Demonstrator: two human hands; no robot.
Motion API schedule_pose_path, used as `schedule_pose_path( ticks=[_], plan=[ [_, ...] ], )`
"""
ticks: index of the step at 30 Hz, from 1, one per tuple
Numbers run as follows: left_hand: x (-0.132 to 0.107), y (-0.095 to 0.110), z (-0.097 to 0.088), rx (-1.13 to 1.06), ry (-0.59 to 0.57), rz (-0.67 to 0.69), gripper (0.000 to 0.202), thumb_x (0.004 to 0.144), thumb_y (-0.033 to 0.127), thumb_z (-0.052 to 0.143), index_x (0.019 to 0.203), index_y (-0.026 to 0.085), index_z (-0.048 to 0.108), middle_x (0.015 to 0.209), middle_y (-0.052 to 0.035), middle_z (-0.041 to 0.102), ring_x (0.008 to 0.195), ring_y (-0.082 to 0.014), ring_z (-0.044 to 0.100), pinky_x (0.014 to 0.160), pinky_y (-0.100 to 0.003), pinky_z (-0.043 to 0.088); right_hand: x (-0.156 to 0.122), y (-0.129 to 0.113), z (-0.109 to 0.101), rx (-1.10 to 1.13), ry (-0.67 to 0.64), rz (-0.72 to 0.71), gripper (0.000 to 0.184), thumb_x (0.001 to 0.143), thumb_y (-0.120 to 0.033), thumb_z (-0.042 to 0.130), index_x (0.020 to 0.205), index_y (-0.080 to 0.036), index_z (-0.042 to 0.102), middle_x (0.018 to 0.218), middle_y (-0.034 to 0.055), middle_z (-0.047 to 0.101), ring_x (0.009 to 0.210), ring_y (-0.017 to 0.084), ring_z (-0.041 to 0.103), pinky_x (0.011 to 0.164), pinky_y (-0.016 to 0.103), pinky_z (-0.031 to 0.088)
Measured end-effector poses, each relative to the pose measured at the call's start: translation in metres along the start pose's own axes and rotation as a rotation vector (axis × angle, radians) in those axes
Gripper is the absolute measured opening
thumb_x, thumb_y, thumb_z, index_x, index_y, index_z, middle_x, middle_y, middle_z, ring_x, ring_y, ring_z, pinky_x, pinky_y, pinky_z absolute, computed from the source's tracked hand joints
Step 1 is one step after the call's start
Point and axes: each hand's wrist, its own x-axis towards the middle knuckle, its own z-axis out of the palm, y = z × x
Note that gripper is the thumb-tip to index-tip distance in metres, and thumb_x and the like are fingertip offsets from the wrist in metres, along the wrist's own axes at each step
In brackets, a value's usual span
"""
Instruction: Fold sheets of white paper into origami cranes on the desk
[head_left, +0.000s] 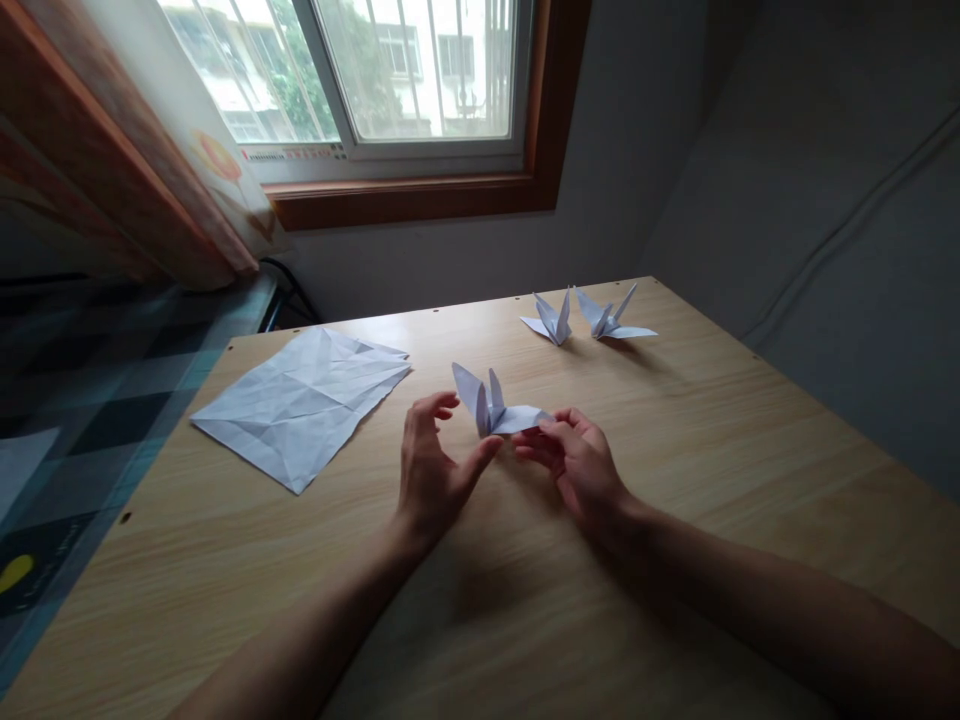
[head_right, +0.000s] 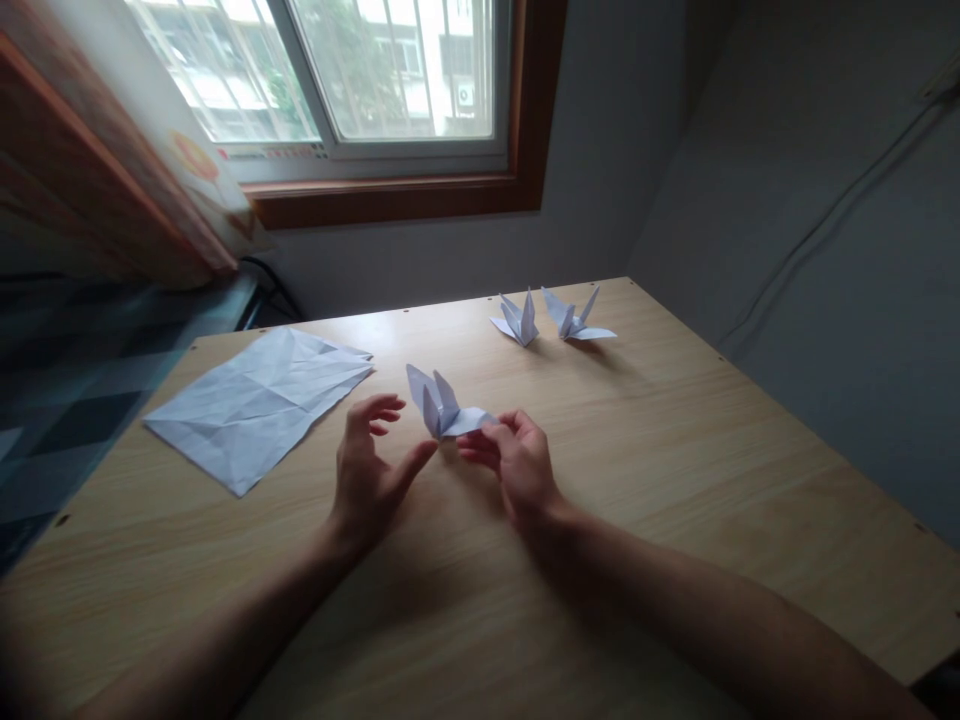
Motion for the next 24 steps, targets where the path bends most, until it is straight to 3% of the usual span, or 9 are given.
schedule_pose_path(
  ticks=[3, 5, 9, 12, 14, 17, 20, 24],
  plan=[
    [0.004, -0.005, 0.002, -0.027, 0.011, -0.127, 0.049, 0.075, 0.039, 0.072, 0.115, 0.019, 0.052, 0.11, -0.0084, 0.062, 0.088, -0.0207, 0.059, 0.076, -0.034, 0.047, -0.015, 0.008, 0.001, -0.128, -0.156, 0.042, 0.029, 0.068, -0.032, 0.077, 0.071, -0.018, 0.052, 0.066, 0.0041, 0.071, 0.064, 0.016, 0.07, 0.063, 0.027, 0.058],
    [0.007, -0.006, 0.003, -0.041, -0.001, -0.158, 0.035, 0.078, 0.035, 0.069, 0.107, 0.019, 0.058, 0.104, -0.0065, 0.065, 0.084, -0.0194, 0.059, 0.074, -0.032, 0.046, -0.021, 0.01, 0.0, -0.247, -0.297, 0.032, 0.027, 0.071, -0.034, 0.074, 0.071, -0.017, 0.054, 0.066, 0.0032, 0.07, 0.063, 0.015, 0.068, 0.064, 0.027, 0.055],
    [0.008, -0.002, 0.002, -0.111, -0.041, -0.177, 0.012, 0.083, 0.031, 0.063, 0.084, 0.019, 0.067, 0.08, -0.0016, 0.067, 0.073, -0.0157, 0.057, 0.068, -0.029, 0.044, -0.028, 0.005, -0.004, -0.523, -0.517, -0.105, 0.025, 0.079, -0.037, 0.068, 0.07, -0.016, 0.058, 0.067, 0.0015, 0.065, 0.063, 0.013, 0.06, 0.061, 0.026, 0.047],
    [0.007, 0.0, 0.002, -0.203, -0.093, -0.21, 0.013, 0.082, 0.03, 0.063, 0.082, 0.018, 0.068, 0.075, -0.0005, 0.067, 0.066, -0.0132, 0.055, 0.064, -0.026, 0.043, -0.025, -0.002, -0.006, -0.64, -0.52, -0.289, 0.033, 0.083, -0.041, 0.064, 0.062, -0.016, 0.055, 0.059, -0.0012, 0.056, 0.056, 0.011, 0.051, 0.055, 0.025, 0.04],
    [0.006, 0.002, 0.001, -0.261, -0.144, -0.231, 0.013, 0.08, 0.03, 0.064, 0.081, 0.017, 0.069, 0.071, -0.0004, 0.066, 0.062, -0.0122, 0.053, 0.061, -0.025, 0.043, -0.02, -0.007, -0.007, -0.672, -0.425, -0.446, 0.033, 0.085, -0.038, 0.062, 0.061, -0.018, 0.053, 0.056, -0.0031, 0.051, 0.054, 0.01, 0.047, 0.054, 0.024, 0.038],
    [0.005, 0.006, 0.001, -0.335, -0.224, -0.232, 0.014, 0.078, 0.03, 0.066, 0.074, 0.016, 0.068, 0.066, -0.0004, 0.064, 0.059, -0.0117, 0.052, 0.058, -0.025, 0.042, -0.009, -0.015, -0.007, -0.724, -0.303, -0.633, 0.008, 0.084, -0.025, 0.063, 0.08, -0.018, 0.059, 0.073, -0.001, 0.06, 0.062, 0.011, 0.053, 0.059, 0.024, 0.044],
    [0.004, 0.008, 0.001, -0.378, -0.286, -0.215, 0.014, 0.078, 0.028, 0.067, 0.072, 0.016, 0.067, 0.065, -0.0005, 0.064, 0.058, -0.0114, 0.051, 0.058, -0.024, 0.043, 0.001, -0.023, -0.007, -0.792, -0.448, -0.714, 0.021, 0.085, -0.016, 0.058, 0.105, -0.019, 0.061, 0.101, 0.0052, 0.066, 0.076, 0.013, 0.062, 0.069, 0.028, 0.051],
    [0.002, 0.008, 0.001, -0.385, -0.324, -0.194, 0.011, 0.078, 0.027, 0.068, 0.076, 0.016, 0.069, 0.067, -0.0014, 0.066, 0.06, -0.0118, 0.053, 0.058, -0.024, 0.043, 0.005, -0.028, -0.009, -0.893, -0.602, -0.811, 0.022, 0.087, -0.012, 0.054, 0.106, -0.02, 0.062, 0.095, 0.0044, 0.068, 0.076, 0.013, 0.064, 0.071, 0.028, 0.053]
  ],
)
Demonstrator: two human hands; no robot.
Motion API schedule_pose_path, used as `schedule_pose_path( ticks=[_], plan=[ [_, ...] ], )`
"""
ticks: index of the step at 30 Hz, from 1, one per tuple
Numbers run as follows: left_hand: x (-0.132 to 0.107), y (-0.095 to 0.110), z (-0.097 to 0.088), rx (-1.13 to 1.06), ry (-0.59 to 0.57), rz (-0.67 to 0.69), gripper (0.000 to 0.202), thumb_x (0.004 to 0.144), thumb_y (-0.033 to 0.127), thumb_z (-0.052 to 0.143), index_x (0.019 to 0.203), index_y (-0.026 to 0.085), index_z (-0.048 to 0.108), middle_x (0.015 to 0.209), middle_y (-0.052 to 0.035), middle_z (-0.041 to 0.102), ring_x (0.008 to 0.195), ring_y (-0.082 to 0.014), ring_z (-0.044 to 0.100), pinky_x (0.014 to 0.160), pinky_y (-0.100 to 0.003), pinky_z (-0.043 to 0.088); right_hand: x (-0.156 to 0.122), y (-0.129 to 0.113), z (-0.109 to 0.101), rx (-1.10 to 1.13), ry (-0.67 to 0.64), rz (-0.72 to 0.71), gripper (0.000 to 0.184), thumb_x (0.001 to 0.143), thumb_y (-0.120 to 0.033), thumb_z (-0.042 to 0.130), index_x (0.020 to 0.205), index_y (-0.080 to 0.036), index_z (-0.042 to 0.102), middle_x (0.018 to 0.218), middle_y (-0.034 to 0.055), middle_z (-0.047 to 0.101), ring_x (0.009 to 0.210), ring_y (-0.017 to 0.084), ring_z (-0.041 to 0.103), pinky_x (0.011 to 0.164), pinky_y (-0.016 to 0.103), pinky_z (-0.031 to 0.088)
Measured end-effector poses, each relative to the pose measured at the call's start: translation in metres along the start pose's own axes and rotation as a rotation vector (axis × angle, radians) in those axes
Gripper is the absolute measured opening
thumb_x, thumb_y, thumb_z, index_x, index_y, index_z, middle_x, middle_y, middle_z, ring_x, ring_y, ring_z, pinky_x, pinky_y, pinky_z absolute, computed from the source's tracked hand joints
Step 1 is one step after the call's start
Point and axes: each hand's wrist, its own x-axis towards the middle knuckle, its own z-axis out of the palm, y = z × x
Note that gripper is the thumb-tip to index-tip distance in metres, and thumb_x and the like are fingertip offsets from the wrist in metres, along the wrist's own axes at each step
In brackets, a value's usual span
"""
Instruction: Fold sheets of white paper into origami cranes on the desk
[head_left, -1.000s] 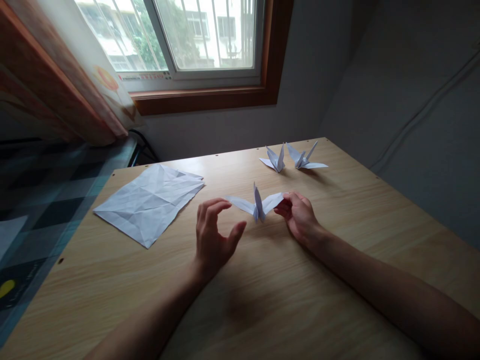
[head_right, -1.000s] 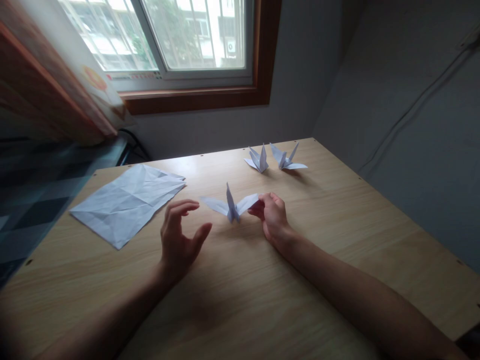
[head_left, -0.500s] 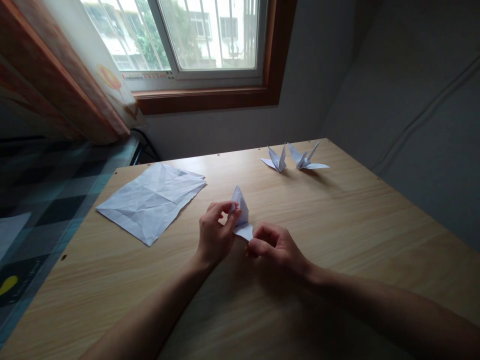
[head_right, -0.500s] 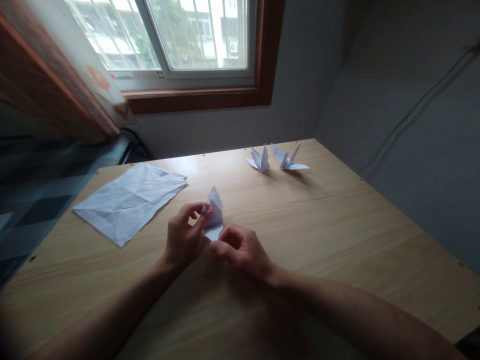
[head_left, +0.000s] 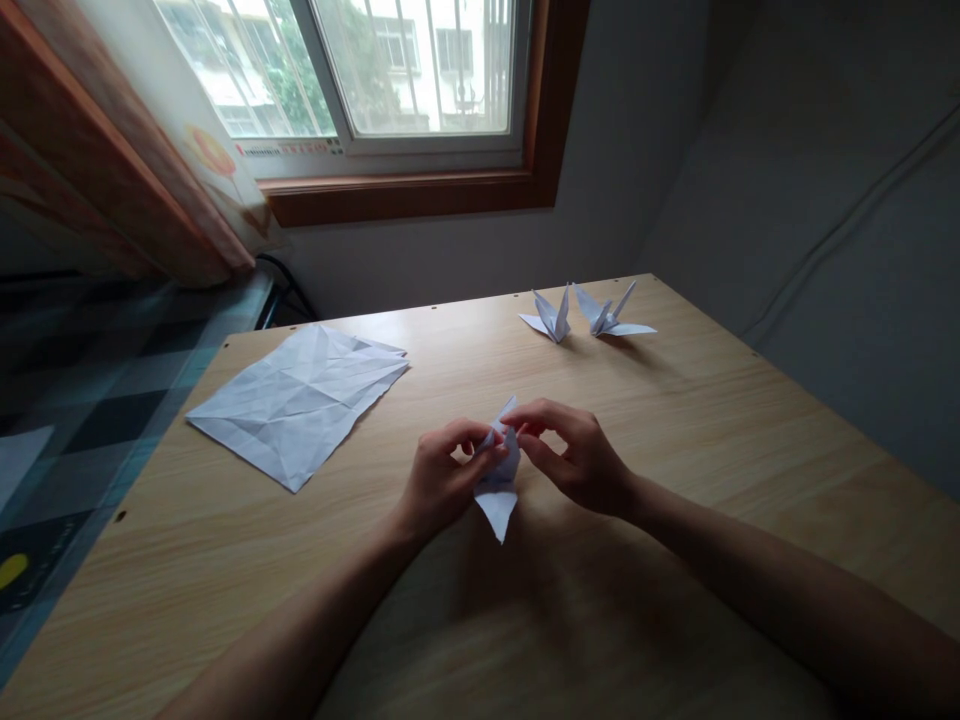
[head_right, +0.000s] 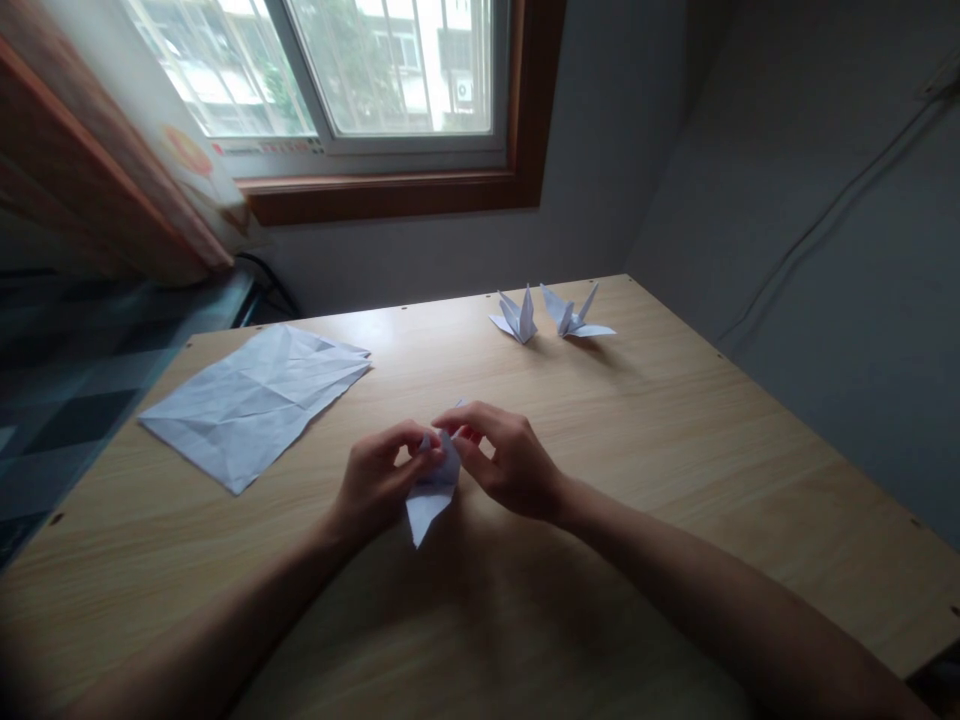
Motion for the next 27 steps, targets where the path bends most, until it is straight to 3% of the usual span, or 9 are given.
schedule_pose_path(
  ticks=[6, 16, 27],
  plan=[
    [0.0001, -0.0018, -0.0005, 0.015, -0.009, 0.015, 0.009, 0.078, 0.024, 0.068, 0.075, 0.016, 0.069, 0.067, -0.0004, 0.065, 0.061, -0.0111, 0.053, 0.06, -0.023, 0.043, -0.0002, -0.0013, -0.002, -0.097, -0.017, -0.037, 0.016, 0.085, -0.01, 0.055, 0.096, -0.018, 0.063, 0.085, 0.0028, 0.068, 0.071, 0.013, 0.063, 0.068, 0.026, 0.052],
    [-0.0007, -0.0012, 0.0001, 0.02, -0.014, 0.024, 0.009, 0.077, 0.025, 0.069, 0.076, 0.016, 0.07, 0.065, 0.0, 0.064, 0.06, -0.0109, 0.052, 0.059, -0.023, 0.043, 0.001, 0.0002, -0.003, -0.043, -0.036, -0.021, 0.021, 0.081, -0.006, 0.053, 0.095, -0.018, 0.063, 0.084, 0.0022, 0.07, 0.071, 0.013, 0.064, 0.067, 0.024, 0.052],
    [-0.002, -0.0019, -0.0002, 0.023, -0.028, 0.022, 0.009, 0.078, 0.025, 0.069, 0.075, 0.016, 0.069, 0.064, 0.0007, 0.064, 0.059, -0.0105, 0.052, 0.059, -0.023, 0.043, 0.0004, 0.0006, -0.0028, -0.039, -0.051, 0.002, 0.012, 0.08, -0.009, 0.06, 0.089, -0.017, 0.064, 0.08, 0.0016, 0.068, 0.067, 0.012, 0.062, 0.063, 0.023, 0.05]
  ],
)
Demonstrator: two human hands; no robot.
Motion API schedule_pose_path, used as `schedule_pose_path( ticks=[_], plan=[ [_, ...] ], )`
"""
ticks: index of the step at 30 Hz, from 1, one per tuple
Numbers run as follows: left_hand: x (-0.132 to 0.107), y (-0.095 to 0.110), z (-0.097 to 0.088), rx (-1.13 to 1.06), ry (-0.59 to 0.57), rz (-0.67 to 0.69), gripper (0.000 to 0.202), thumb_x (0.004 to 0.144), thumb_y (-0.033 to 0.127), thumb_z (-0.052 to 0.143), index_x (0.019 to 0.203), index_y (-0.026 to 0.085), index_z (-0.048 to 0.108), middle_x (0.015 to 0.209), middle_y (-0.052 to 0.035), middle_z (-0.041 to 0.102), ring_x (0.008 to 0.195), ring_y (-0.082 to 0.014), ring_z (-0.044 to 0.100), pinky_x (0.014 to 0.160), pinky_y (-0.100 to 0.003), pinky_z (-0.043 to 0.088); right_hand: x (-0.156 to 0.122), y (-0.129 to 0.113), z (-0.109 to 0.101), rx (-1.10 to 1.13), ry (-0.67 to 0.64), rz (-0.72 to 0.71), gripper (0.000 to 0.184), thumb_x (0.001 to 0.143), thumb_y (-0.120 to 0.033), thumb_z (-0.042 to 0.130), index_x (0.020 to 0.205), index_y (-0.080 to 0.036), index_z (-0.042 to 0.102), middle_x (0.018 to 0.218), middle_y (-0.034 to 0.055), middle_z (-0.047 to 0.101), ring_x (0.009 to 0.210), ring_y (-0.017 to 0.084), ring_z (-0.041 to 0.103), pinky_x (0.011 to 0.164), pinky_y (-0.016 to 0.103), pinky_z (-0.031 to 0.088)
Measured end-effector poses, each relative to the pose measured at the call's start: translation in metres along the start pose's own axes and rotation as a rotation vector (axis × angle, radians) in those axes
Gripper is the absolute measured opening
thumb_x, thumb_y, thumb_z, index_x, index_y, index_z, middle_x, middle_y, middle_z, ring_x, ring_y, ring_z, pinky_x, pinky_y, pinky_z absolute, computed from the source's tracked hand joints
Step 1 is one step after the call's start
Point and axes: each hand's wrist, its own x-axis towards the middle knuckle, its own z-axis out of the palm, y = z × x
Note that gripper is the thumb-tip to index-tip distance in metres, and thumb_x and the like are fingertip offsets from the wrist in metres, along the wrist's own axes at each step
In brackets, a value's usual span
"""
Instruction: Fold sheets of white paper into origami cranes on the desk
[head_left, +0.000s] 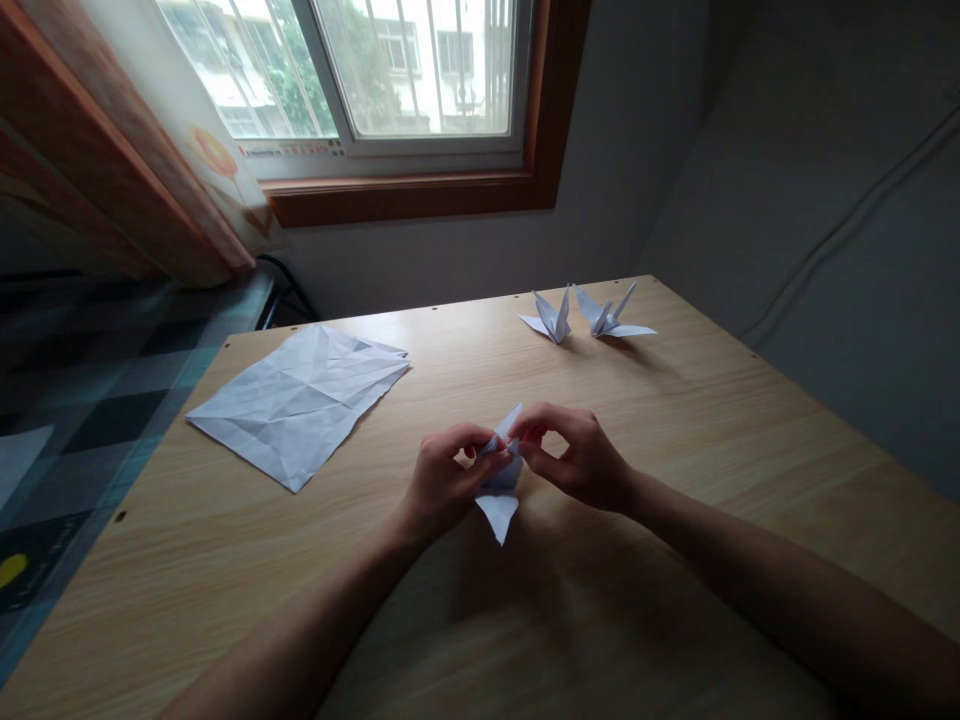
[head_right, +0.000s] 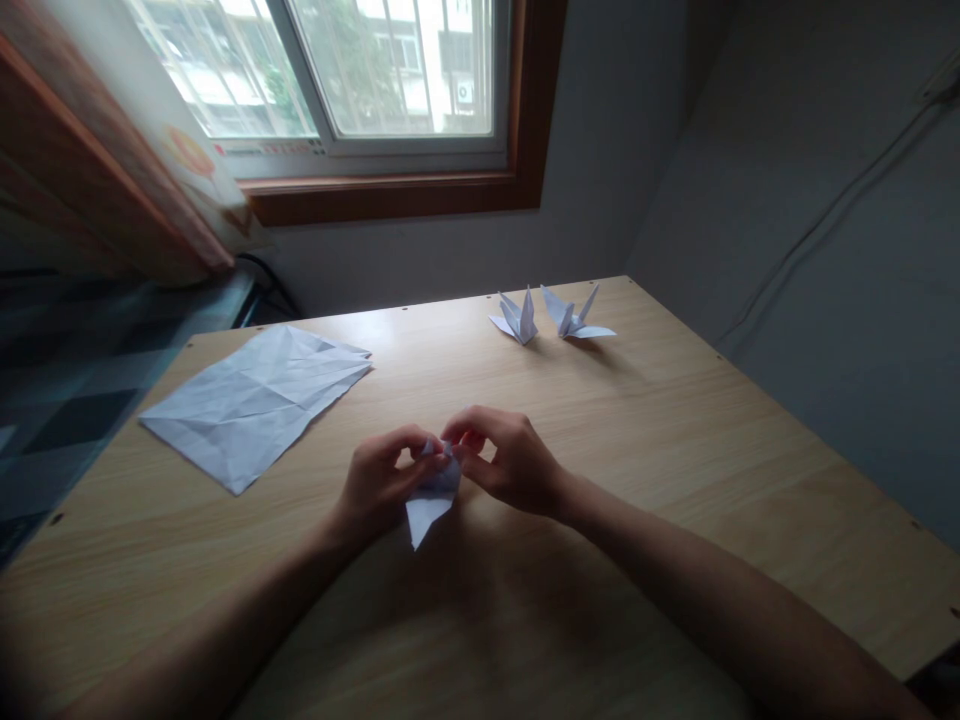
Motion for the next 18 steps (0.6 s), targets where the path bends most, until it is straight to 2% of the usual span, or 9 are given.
schedule_pose_path(
  ticks=[6, 10, 13, 18],
  plan=[
    [0.0007, -0.0007, 0.0012, 0.028, 0.021, 0.007, 0.01, 0.077, 0.026, 0.069, 0.077, 0.016, 0.068, 0.065, 0.0005, 0.065, 0.06, -0.0109, 0.053, 0.06, -0.023, 0.044, -0.0004, 0.0004, 0.0005, -0.04, 0.034, -0.025, 0.008, 0.083, -0.011, 0.057, 0.082, -0.018, 0.062, 0.074, 0.0005, 0.065, 0.065, 0.012, 0.06, 0.063, 0.023, 0.05],
    [0.0003, 0.001, 0.0004, 0.023, 0.007, 0.003, 0.01, 0.077, 0.026, 0.068, 0.076, 0.016, 0.068, 0.065, 0.0, 0.064, 0.059, -0.0109, 0.052, 0.059, -0.023, 0.044, -0.0012, -0.0008, 0.0006, -0.035, 0.083, -0.055, 0.015, 0.084, -0.013, 0.057, 0.097, -0.019, 0.061, 0.087, 0.0039, 0.067, 0.074, 0.015, 0.063, 0.068, 0.028, 0.052],
    [-0.0002, 0.0024, -0.0003, 0.01, -0.002, -0.012, 0.013, 0.078, 0.027, 0.068, 0.075, 0.015, 0.068, 0.064, -0.0009, 0.063, 0.059, -0.0113, 0.052, 0.057, -0.023, 0.044, -0.0013, -0.0018, 0.0015, -0.028, 0.044, -0.117, 0.019, 0.085, -0.016, 0.059, 0.103, -0.019, 0.06, 0.091, 0.0053, 0.066, 0.076, 0.016, 0.062, 0.069, 0.031, 0.053],
    [0.0005, 0.0028, -0.001, -0.004, -0.027, -0.017, 0.012, 0.078, 0.025, 0.066, 0.074, 0.014, 0.068, 0.064, -0.0012, 0.064, 0.06, -0.0114, 0.052, 0.055, -0.022, 0.043, -0.0015, -0.0036, 0.0018, -0.018, -0.056, -0.136, 0.015, 0.084, -0.013, 0.058, 0.098, -0.017, 0.063, 0.082, 0.0043, 0.063, 0.069, 0.014, 0.058, 0.064, 0.028, 0.05]
  ],
)
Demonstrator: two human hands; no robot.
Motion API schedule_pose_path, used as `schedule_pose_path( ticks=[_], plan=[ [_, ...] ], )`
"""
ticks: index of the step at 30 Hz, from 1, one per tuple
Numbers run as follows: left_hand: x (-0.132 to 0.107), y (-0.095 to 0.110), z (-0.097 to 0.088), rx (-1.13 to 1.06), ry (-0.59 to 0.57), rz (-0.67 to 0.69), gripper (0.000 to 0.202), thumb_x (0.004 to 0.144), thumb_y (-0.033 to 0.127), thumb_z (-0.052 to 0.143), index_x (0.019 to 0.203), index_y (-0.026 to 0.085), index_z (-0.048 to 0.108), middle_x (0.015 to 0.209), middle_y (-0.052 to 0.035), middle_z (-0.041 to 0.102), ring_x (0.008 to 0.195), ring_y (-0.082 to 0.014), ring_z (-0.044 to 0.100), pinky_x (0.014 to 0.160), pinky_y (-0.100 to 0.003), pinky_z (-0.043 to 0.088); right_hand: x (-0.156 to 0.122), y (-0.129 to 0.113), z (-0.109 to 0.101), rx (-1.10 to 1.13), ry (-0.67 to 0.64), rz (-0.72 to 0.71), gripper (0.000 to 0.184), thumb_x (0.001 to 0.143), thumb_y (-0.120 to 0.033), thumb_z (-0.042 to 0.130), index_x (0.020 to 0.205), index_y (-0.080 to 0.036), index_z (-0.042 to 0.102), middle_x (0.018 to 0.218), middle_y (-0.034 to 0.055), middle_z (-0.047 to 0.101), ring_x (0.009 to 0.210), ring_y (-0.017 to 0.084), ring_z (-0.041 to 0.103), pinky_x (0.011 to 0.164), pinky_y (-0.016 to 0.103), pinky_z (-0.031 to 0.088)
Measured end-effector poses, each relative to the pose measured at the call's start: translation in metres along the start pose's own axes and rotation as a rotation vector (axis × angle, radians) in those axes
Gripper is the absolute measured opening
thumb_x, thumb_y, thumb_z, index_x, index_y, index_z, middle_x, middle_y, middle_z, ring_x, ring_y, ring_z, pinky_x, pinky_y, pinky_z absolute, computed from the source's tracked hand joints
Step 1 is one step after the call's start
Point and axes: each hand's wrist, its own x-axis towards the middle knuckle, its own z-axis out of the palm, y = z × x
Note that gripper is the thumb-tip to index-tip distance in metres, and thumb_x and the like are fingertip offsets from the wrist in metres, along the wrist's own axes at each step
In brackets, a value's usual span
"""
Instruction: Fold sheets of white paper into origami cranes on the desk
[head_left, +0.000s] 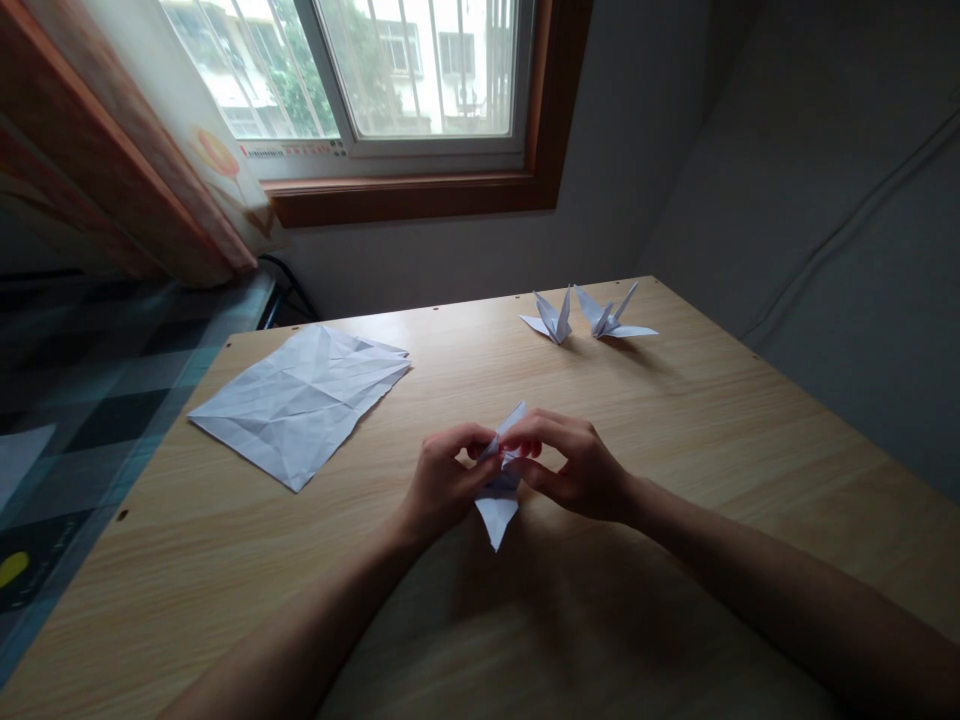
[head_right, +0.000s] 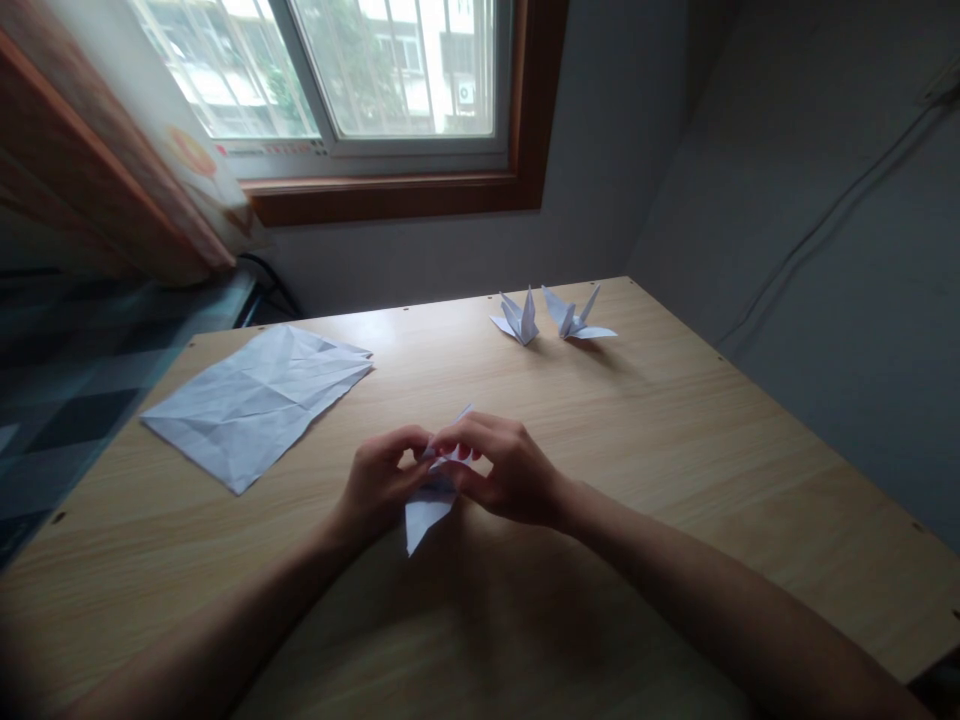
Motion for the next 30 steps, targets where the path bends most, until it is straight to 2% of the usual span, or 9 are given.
schedule_pose_path(
  ticks=[3, 6, 11, 13, 17, 21, 25, 28, 30],
  plan=[
    [0.001, -0.001, 0.0, -0.012, -0.004, 0.017, 0.011, 0.078, 0.025, 0.066, 0.073, 0.015, 0.069, 0.062, 0.0001, 0.063, 0.058, -0.0106, 0.051, 0.056, -0.021, 0.042, 0.001, -0.001, -0.002, 0.023, -0.026, -0.013, 0.014, 0.085, -0.016, 0.058, 0.097, -0.017, 0.065, 0.081, 0.0044, 0.063, 0.069, 0.015, 0.058, 0.065, 0.028, 0.049],
    [0.001, -0.002, 0.0, -0.038, 0.004, 0.009, 0.011, 0.077, 0.024, 0.069, 0.071, 0.015, 0.069, 0.062, 0.0004, 0.064, 0.058, -0.0101, 0.05, 0.056, -0.022, 0.042, 0.003, 0.002, -0.006, -0.029, 0.075, 0.017, 0.012, 0.088, -0.02, 0.057, 0.096, -0.019, 0.066, 0.087, 0.0057, 0.065, 0.08, 0.018, 0.06, 0.073, 0.032, 0.05],
    [0.001, -0.001, 0.001, -0.166, -0.063, -0.062, 0.021, 0.076, 0.033, 0.074, 0.07, 0.013, 0.069, 0.067, -0.0047, 0.066, 0.063, -0.0143, 0.056, 0.058, -0.025, 0.046, 0.006, 0.027, -0.014, -0.083, 0.215, 0.224, 0.023, 0.085, -0.026, 0.061, 0.107, -0.02, 0.064, 0.115, 0.0099, 0.063, 0.109, 0.024, 0.057, 0.086, 0.039, 0.049],
    [0.001, 0.0, 0.001, -0.23, -0.09, -0.076, 0.025, 0.077, 0.037, 0.073, 0.071, 0.013, 0.069, 0.07, -0.0065, 0.068, 0.065, -0.0158, 0.059, 0.06, -0.026, 0.048, 0.005, 0.037, -0.015, -0.008, 0.178, 0.371, 0.029, 0.083, -0.03, 0.062, 0.11, -0.019, 0.063, 0.111, 0.0094, 0.065, 0.098, 0.022, 0.061, 0.08, 0.037, 0.051],
    [0.002, -0.003, 0.002, -0.283, -0.104, -0.08, 0.024, 0.079, 0.038, 0.071, 0.074, 0.014, 0.07, 0.076, -0.008, 0.069, 0.068, -0.0164, 0.061, 0.061, -0.027, 0.049, 0.003, 0.044, -0.013, 0.236, 0.032, 0.54, 0.02, 0.079, -0.027, 0.062, 0.095, -0.015, 0.065, 0.071, -0.0005, 0.062, 0.061, 0.012, 0.057, 0.058, 0.025, 0.048],
    [0.004, -0.009, 0.0, -0.219, 0.036, -0.055, 0.03, 0.079, 0.039, 0.071, 0.099, 0.018, 0.069, 0.099, -0.0087, 0.07, 0.081, -0.0177, 0.063, 0.069, -0.028, 0.05, 0.003, 0.043, -0.008, 0.32, 0.225, 0.618, 0.008, 0.069, -0.019, 0.061, 0.073, -0.016, 0.055, 0.057, -0.0051, 0.055, 0.047, 0.01, 0.055, 0.044, 0.02, 0.044],
    [0.005, -0.012, -0.005, -0.154, 0.283, 0.105, 0.041, 0.089, 0.053, 0.052, 0.112, 0.019, 0.061, 0.111, -0.0093, 0.064, 0.099, -0.0215, 0.06, 0.081, -0.032, 0.048, 0.001, 0.04, 0.001, 0.28, 0.525, 0.719, 0.024, 0.067, -0.021, 0.061, 0.089, -0.019, 0.05, 0.069, -0.0067, 0.054, 0.049, 0.013, 0.065, 0.041, 0.021, 0.05],
    [0.003, -0.01, -0.006, 0.041, 0.369, 0.222, 0.048, 0.086, 0.058, 0.053, 0.116, 0.021, 0.057, 0.122, -0.0107, 0.057, 0.113, -0.0263, 0.054, 0.089, -0.037, 0.046, -0.004, 0.033, 0.011, 0.264, 0.478, 0.742, 0.035, 0.069, -0.02, 0.058, 0.103, -0.021, 0.051, 0.075, -0.0066, 0.053, 0.053, 0.015, 0.068, 0.045, 0.024, 0.055],
    [0.002, -0.008, -0.005, 0.228, 0.345, 0.233, 0.047, 0.081, 0.054, 0.064, 0.114, 0.022, 0.058, 0.126, -0.0107, 0.055, 0.118, -0.0283, 0.05, 0.096, -0.041, 0.043, -0.007, 0.025, 0.017, 0.255, 0.387, 0.749, 0.03, 0.071, -0.02, 0.059, 0.1, -0.02, 0.054, 0.073, -0.0051, 0.057, 0.053, 0.015, 0.068, 0.047, 0.024, 0.055]
  ],
)
